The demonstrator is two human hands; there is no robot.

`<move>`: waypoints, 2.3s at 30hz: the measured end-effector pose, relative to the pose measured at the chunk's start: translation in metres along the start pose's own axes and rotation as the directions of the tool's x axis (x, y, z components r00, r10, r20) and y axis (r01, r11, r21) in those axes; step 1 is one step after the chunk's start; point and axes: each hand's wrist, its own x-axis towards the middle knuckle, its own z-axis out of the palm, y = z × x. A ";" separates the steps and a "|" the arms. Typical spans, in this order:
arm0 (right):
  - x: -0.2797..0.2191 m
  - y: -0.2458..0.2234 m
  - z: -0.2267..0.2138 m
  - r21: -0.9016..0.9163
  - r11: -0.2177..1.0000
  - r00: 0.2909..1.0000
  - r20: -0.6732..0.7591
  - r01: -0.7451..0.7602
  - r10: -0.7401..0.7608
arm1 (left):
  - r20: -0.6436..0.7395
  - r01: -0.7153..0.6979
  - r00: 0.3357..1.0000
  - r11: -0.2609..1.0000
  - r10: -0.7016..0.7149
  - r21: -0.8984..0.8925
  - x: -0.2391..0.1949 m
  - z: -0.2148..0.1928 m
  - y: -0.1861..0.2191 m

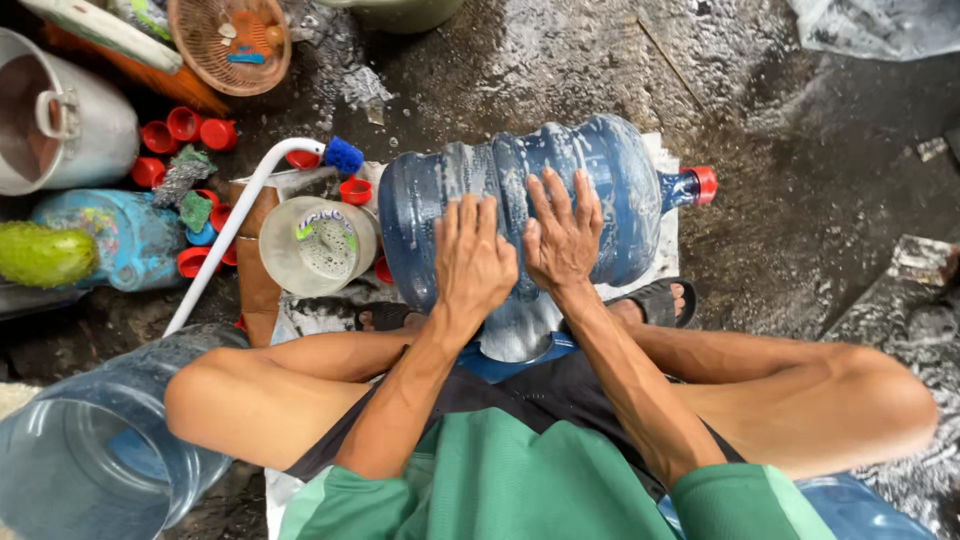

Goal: The person cleans a large plastic water jug by hand using a sponge and soapy water, scrubbing the exterior surface thoroughly before rinsing the sponge in a nearby bowl.

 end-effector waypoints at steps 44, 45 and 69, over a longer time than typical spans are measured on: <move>-0.039 -0.003 -0.008 0.004 1.000 1.000 -0.013 0.021 -0.021 | -0.150 -0.268 0.952 0.963 0.267 0.013 0.110 0.180 -0.068; -0.035 -0.004 -0.013 -0.024 0.999 0.999 -0.020 0.034 -0.035 | 0.032 -0.292 0.956 0.948 0.290 0.124 0.154 0.241 -0.088; -0.024 -0.005 -0.017 0.012 1.000 0.996 0.086 0.019 -0.020 | -0.099 0.047 0.994 0.994 -0.036 0.103 0.048 0.039 -0.011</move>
